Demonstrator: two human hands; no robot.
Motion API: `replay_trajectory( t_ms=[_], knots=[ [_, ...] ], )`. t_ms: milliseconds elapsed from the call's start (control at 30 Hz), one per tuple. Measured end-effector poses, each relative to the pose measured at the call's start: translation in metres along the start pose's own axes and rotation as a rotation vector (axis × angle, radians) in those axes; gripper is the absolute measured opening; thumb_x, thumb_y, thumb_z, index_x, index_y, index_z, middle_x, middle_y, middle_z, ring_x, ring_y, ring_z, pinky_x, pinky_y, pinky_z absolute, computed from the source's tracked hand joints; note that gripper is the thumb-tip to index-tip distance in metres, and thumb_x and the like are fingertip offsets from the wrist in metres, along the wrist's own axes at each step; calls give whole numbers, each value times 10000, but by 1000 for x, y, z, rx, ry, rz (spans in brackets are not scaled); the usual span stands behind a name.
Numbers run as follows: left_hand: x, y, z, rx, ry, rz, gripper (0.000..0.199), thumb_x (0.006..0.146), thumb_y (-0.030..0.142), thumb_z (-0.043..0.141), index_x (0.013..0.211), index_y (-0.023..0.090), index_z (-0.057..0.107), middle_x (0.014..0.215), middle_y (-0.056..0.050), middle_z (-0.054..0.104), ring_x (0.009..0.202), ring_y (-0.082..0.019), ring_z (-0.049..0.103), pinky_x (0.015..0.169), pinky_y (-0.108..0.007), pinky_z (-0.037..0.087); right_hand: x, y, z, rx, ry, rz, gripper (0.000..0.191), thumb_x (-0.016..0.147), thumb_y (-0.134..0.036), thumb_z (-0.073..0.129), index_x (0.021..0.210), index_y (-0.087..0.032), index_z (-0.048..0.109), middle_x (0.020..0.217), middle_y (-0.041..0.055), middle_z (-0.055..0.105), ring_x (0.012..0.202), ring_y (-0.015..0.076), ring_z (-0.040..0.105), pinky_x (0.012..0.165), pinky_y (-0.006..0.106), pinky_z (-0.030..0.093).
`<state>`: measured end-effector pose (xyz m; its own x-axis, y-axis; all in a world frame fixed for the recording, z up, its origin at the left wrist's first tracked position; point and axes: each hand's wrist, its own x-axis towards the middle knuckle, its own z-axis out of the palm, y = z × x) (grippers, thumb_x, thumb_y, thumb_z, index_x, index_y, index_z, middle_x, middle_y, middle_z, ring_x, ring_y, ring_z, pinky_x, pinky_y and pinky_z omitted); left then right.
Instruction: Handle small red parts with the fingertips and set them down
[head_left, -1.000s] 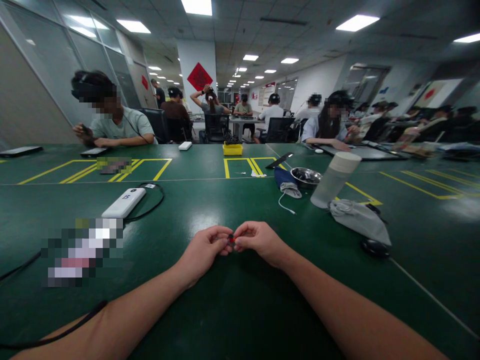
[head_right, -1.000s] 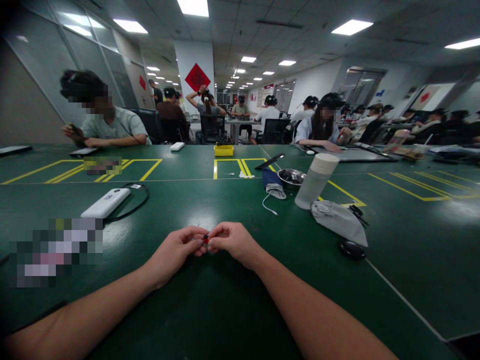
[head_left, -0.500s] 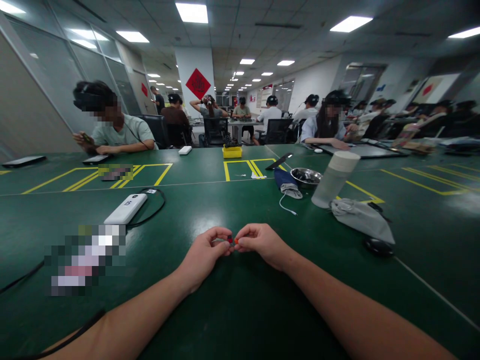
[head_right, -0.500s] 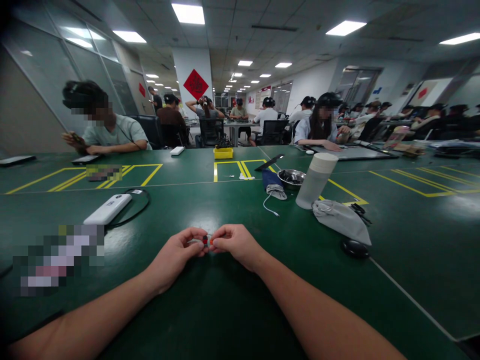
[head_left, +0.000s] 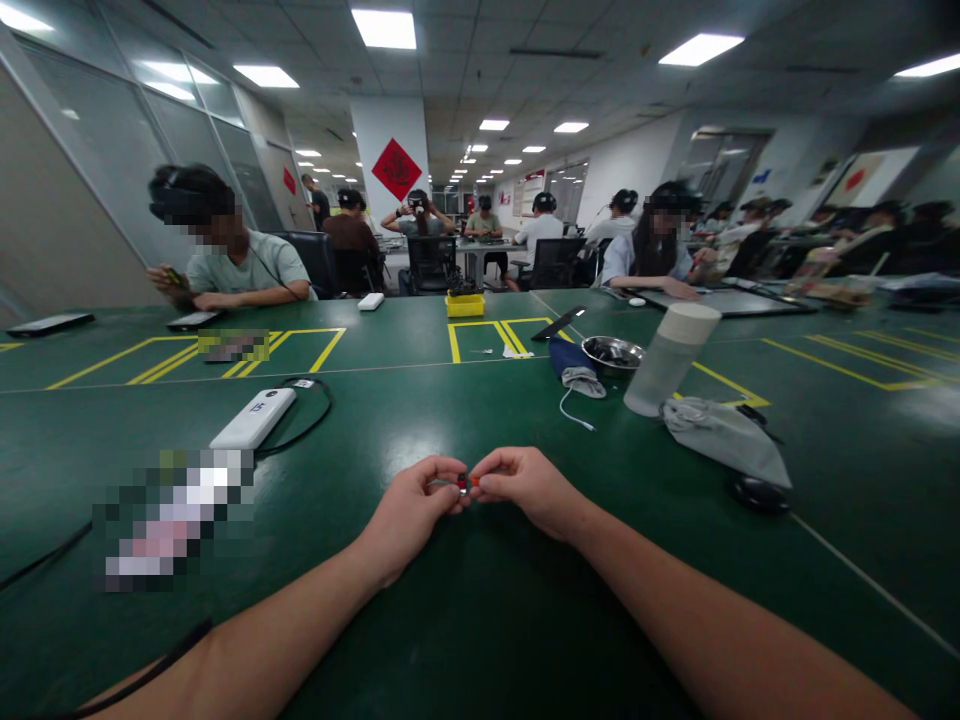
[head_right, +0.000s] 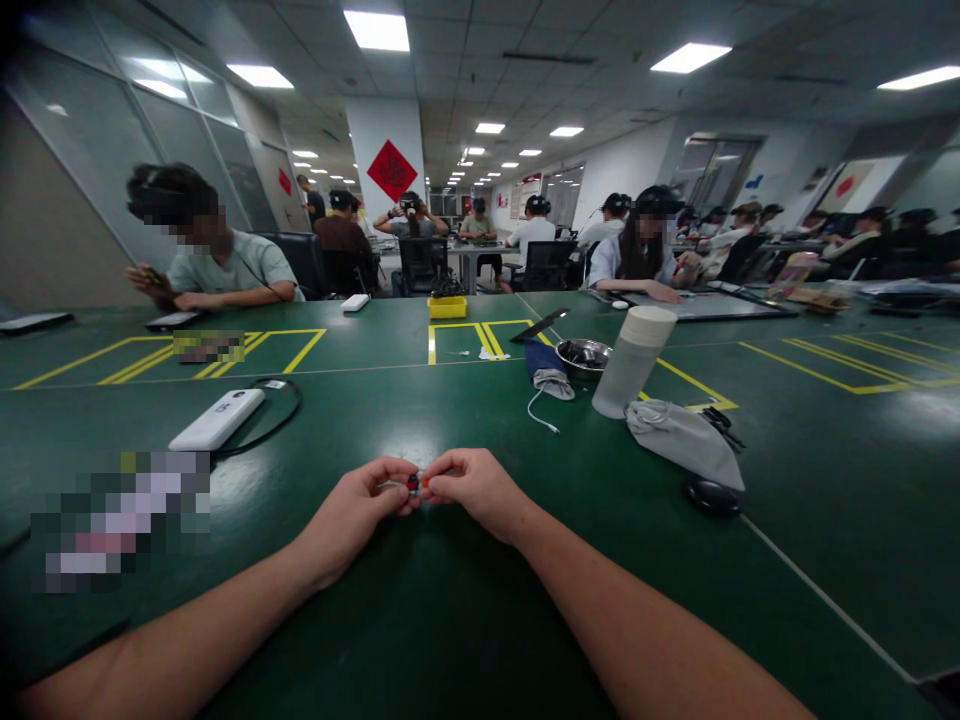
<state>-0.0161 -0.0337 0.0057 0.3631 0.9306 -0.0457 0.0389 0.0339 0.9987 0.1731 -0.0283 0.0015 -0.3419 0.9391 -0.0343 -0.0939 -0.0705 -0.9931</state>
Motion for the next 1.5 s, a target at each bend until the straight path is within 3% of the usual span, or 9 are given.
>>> replay_trajectory(
  t_ms=[467,733,1500],
  knots=[
    [0,3,0,-57,-7,-42,209,800,213,556,986,146,624,829,-55,660,745,-139,627,704,-265,498,-1,0,-2,0,-14,9,202,686,-244,717,829,-116,654,754,62,691,736,164,670,730,306,526],
    [-2,4,-1,-66,-13,-37,238,795,192,551,1016,149,626,913,-71,663,783,-146,629,743,-275,499,1,-3,-1,92,1,85,178,693,-222,678,825,-102,682,775,79,689,753,172,674,770,329,533],
    [-2,7,3,-33,-3,-47,249,751,159,573,995,151,624,832,-50,683,750,-140,634,717,-263,489,0,3,-3,26,-26,55,241,667,-230,727,872,-118,669,811,78,707,804,178,685,791,322,525]
  ],
)
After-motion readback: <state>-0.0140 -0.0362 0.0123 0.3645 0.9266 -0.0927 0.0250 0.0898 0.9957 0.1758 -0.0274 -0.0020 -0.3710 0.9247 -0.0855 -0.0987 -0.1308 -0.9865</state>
